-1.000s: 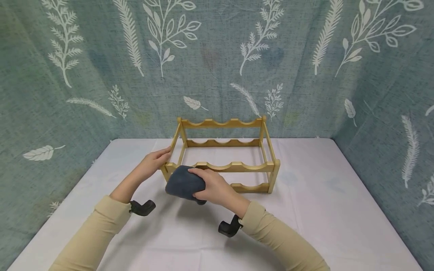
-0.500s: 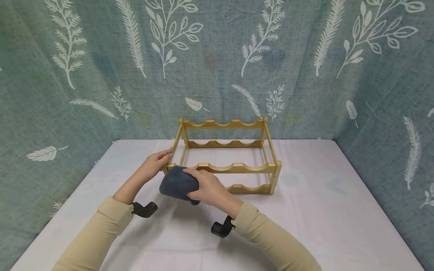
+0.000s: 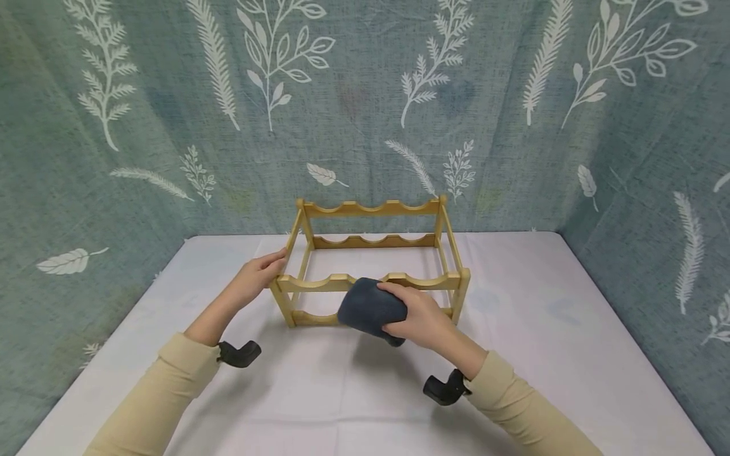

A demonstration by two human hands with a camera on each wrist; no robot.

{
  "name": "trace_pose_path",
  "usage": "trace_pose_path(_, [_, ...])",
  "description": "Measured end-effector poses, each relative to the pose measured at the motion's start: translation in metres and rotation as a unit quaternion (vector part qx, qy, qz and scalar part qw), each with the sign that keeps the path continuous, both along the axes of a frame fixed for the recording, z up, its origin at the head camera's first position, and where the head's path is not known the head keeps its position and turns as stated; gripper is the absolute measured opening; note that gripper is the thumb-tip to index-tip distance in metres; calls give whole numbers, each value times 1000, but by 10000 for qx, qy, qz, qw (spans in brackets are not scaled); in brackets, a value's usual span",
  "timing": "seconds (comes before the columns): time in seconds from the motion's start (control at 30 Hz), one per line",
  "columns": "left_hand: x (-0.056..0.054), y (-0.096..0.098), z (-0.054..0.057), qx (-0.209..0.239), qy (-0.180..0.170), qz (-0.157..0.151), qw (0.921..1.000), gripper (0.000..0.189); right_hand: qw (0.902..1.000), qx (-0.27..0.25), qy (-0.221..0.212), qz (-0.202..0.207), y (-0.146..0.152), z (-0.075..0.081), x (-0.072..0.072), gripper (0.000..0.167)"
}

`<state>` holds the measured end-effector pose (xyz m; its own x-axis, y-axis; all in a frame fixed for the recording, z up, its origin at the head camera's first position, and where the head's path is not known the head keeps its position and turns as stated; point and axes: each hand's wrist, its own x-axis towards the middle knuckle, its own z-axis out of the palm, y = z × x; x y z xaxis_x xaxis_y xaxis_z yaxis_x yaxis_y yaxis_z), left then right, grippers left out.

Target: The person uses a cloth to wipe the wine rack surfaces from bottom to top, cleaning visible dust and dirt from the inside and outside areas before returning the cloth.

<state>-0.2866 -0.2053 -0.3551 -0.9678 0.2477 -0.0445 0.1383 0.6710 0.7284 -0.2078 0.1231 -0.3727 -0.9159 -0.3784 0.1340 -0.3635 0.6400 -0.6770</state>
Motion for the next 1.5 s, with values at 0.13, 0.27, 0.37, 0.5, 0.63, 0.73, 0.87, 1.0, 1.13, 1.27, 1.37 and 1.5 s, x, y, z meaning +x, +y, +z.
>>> trace_pose_path(0.13, [0,-1,1,19,-70,32,10000,60,9998,66,65,-150,29,2,6,67])
trace_pose_path(0.27, [0,-1,2,20,-157,37,9999,60,9986,189,-49,-489,55,6,15,68])
trace_pose_path(0.37, [0,0,3,7,-185,-17,9998,60,9963,308,-134,-788,74,8,21,68])
trace_pose_path(0.5, [0,-1,4,-4,-119,-10,9999,58,9931,386,-267,-1071,95,10,27,71])
trace_pose_path(0.63, [0,-2,3,-9,-69,-91,9999,60,9903,398,-480,-1241,108,9,30,74])
trace_pose_path(0.73, [-1,-4,1,-16,-132,-185,9997,65,9908,306,-545,-1200,110,7,31,75])
trace_pose_path(0.87, [-2,-6,1,-13,-229,-234,9995,68,9940,52,-601,-916,100,5,28,74])
trace_pose_path(1.0, [-2,-6,2,-45,-279,-283,9992,70,9958,-138,-662,-621,75,2,23,71])
trace_pose_path(1.13, [-3,-5,2,-34,-307,-301,9991,71,9979,-261,-496,-326,40,-1,14,69])
trace_pose_path(1.27, [-3,-4,3,-40,-353,-267,9990,72,9985,-301,-432,-122,1,-1,5,68])
trace_pose_path(1.37, [-3,-3,4,-42,-374,-256,9990,72,9978,-398,-525,51,-27,0,-1,68])
trace_pose_path(1.5, [-2,-4,5,-75,-339,-300,9989,72,9964,-532,-526,395,-61,3,-7,68])
